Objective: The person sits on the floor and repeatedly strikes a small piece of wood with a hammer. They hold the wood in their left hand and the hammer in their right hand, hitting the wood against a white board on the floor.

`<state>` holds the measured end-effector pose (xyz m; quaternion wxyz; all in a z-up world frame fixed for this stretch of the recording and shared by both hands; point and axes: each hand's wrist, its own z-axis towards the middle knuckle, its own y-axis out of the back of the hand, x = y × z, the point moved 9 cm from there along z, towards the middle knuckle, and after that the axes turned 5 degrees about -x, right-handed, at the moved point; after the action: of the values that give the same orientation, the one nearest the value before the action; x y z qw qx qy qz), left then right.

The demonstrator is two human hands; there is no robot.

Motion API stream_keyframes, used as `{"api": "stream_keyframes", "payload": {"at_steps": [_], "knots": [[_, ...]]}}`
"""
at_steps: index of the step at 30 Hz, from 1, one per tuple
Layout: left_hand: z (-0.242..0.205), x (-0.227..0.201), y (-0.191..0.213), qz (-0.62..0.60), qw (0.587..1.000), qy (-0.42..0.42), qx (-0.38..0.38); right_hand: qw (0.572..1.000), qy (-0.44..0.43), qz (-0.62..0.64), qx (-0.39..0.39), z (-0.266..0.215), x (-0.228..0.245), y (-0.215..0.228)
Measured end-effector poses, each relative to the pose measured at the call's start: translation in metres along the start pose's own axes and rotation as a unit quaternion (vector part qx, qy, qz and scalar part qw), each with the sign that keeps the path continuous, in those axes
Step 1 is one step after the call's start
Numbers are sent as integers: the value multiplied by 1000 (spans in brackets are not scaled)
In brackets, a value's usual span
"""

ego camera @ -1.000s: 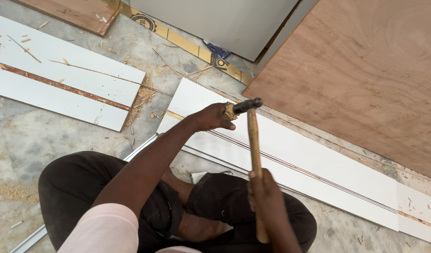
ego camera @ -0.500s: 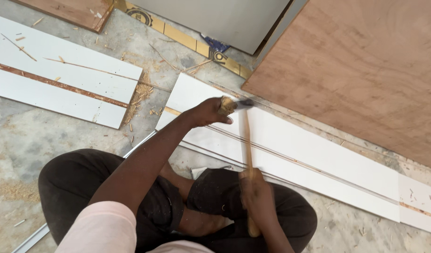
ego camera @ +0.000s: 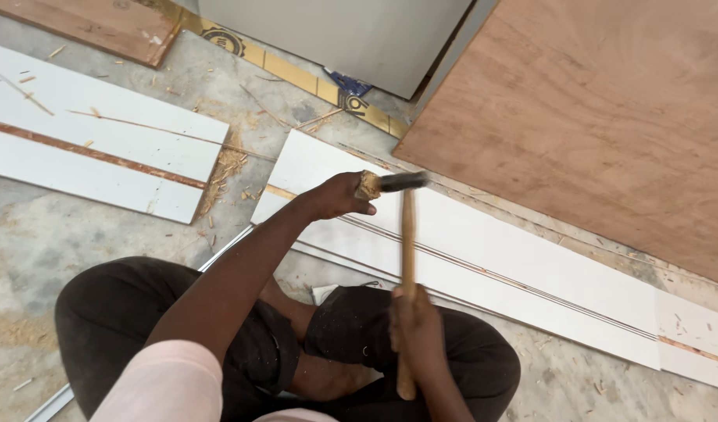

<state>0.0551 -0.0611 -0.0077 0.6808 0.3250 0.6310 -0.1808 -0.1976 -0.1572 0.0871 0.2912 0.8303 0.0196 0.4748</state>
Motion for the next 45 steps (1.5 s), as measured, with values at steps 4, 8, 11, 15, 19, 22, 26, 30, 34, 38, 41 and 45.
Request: {"api": "stream_keyframes", "payload": {"at_steps": [4, 8, 11, 15, 19, 22, 26, 30, 34, 38, 41, 45], "knots": [[0, 6, -5, -3, 1000, -8, 5, 984, 59, 148, -80, -1, 12, 39], [3, 2, -3, 34, 999, 10, 6, 973, 134, 147, -121, -3, 21, 26], [7, 0, -5, 66, 998, -7, 3, 989, -69, 116, 51, 4, -14, -8], [26, 17, -16, 88, 994, 5, 66, 983, -89, 159, 1, 12, -35, 3], [55, 33, -72, 221, 942, 40, 251, 976, -130, 176, -14, 16, -61, 0], [52, 42, -92, 295, 918, 56, 259, 973, -148, 177, -13, 19, -71, 1], [52, 24, -69, 283, 949, -21, 138, 972, -135, 193, -13, 24, -74, -2], [24, -3, -3, 87, 996, -12, -30, 979, -121, 167, 3, 29, -70, -11], [9, -10, 20, -34, 997, 53, -51, 983, -110, 143, 17, 31, -71, -14], [4, -11, 23, -67, 995, 52, -56, 984, -107, 143, 13, 29, -71, -15], [1, -2, 24, -78, 992, 73, -61, 983, -110, 147, 6, 26, -71, -14], [-2, 1, 28, -90, 992, 58, -64, 984, -111, 140, 4, 26, -71, -15]]}}
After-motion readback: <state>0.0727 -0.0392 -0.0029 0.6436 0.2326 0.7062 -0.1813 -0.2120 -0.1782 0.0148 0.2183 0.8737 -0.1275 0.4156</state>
